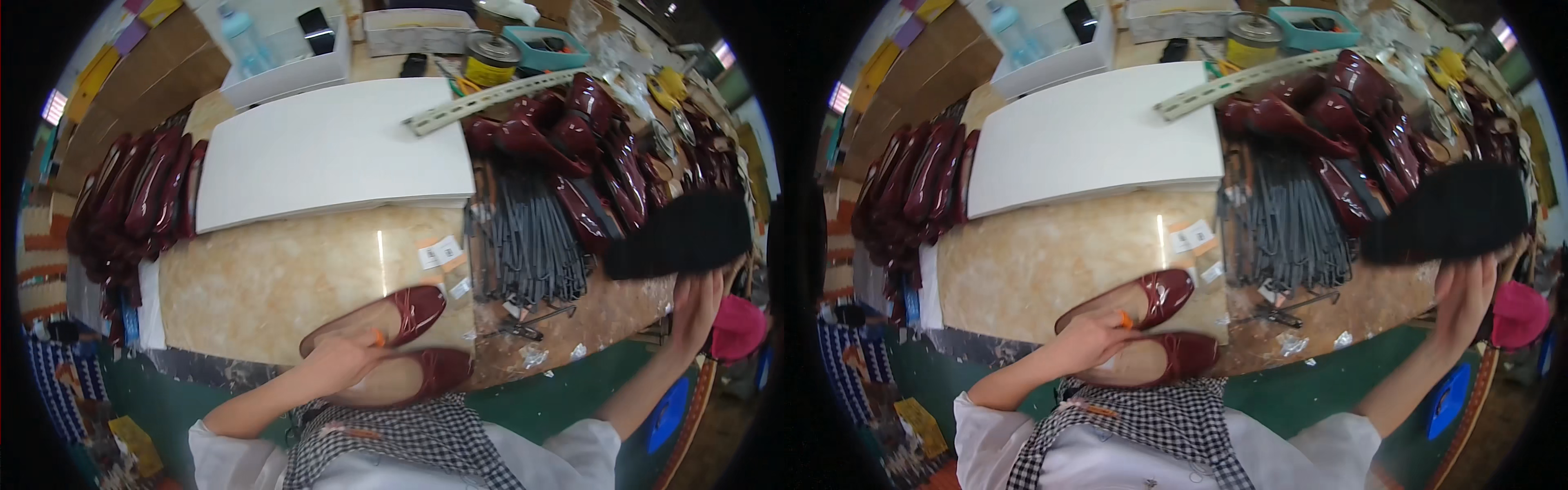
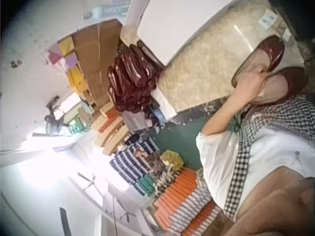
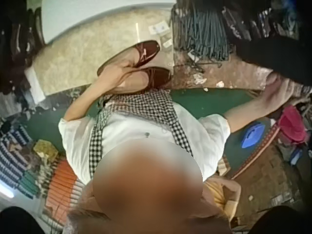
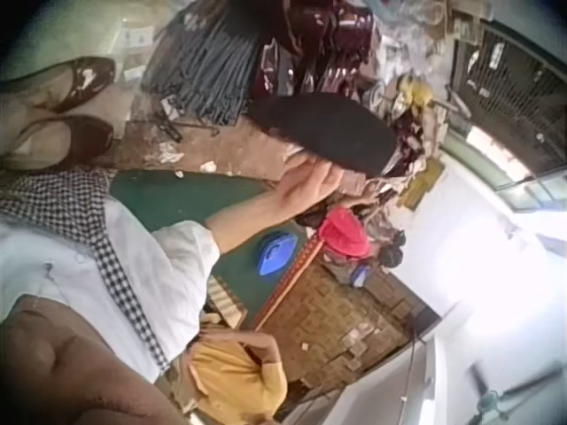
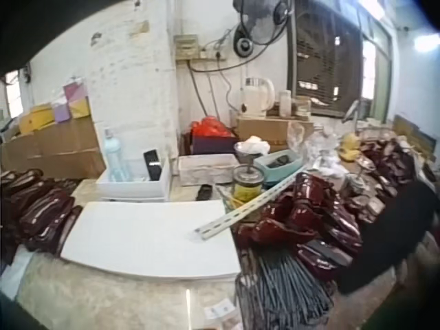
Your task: The person wipes the exterior of maroon patent leather flats with a white cloth and inserts a metal shoe tree into each shoe. The person repeats this process for multiple pairs of shoes on a cluttered workbench in a factory setting.
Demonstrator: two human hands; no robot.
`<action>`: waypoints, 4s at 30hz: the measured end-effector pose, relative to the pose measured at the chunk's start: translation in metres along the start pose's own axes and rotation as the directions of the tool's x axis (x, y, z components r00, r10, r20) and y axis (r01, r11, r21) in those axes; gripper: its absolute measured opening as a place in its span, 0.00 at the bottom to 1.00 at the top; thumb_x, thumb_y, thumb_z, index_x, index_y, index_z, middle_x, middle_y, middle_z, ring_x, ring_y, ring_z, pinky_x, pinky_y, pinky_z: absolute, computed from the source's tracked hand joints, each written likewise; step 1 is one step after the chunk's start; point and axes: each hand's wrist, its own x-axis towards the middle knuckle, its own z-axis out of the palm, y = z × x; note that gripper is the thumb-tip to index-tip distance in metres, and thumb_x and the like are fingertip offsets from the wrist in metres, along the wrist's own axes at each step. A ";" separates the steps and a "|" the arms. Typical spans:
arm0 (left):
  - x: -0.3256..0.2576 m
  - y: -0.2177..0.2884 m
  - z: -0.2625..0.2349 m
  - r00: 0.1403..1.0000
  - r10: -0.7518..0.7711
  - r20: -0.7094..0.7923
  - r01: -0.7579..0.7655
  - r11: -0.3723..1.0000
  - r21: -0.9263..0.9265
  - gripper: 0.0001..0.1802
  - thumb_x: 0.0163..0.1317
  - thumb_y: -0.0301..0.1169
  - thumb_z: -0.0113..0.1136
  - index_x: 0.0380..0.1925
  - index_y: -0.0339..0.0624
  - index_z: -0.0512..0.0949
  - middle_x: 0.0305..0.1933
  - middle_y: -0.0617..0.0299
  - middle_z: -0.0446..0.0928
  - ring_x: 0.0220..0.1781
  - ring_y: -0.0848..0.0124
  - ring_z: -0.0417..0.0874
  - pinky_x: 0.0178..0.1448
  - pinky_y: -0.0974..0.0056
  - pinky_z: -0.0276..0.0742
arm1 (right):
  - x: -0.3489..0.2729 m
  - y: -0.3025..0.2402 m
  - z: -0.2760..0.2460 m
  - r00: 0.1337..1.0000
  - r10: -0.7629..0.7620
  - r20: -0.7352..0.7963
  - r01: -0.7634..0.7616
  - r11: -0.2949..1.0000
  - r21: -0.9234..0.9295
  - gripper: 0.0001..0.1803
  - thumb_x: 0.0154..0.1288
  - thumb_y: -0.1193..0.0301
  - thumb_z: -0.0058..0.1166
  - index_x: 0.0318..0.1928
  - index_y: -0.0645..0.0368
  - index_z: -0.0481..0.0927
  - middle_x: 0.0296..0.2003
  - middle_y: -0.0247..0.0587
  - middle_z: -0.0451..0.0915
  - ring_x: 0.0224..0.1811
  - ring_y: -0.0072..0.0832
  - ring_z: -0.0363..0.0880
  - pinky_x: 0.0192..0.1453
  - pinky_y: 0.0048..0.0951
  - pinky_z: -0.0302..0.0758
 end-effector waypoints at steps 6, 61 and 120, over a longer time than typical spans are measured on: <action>-0.067 0.003 -0.029 0.640 -0.269 -0.720 0.270 0.956 -0.118 0.17 0.55 0.23 0.60 0.47 0.34 0.78 0.41 0.49 0.73 0.40 0.54 0.79 0.39 0.58 0.75 | -0.138 0.067 0.126 0.946 0.299 0.124 -0.322 0.906 0.274 0.18 0.69 0.76 0.47 0.59 0.59 0.70 0.43 0.46 0.80 0.17 0.23 0.71 0.16 0.22 0.65; 0.006 -0.015 -0.014 0.760 -0.422 -0.493 -0.312 0.429 -0.848 0.21 0.66 0.33 0.51 0.58 0.39 0.70 0.55 0.47 0.75 0.59 0.53 0.74 0.63 0.58 0.69 | -0.164 0.170 0.324 0.833 0.236 0.500 0.157 0.767 -0.623 0.36 0.59 0.78 0.56 0.68 0.65 0.60 0.64 0.56 0.66 0.64 0.40 0.70 0.65 0.38 0.70; -0.042 -0.071 -0.009 0.839 -0.295 -0.457 0.254 0.955 -0.151 0.19 0.66 0.38 0.46 0.32 0.31 0.79 0.33 0.43 0.80 0.34 0.52 0.80 0.51 0.51 0.72 | -0.124 0.219 0.399 0.606 0.617 0.502 -0.514 0.786 -0.344 0.25 0.49 0.81 0.57 0.53 0.62 0.79 0.40 0.43 0.82 0.42 0.32 0.82 0.48 0.29 0.79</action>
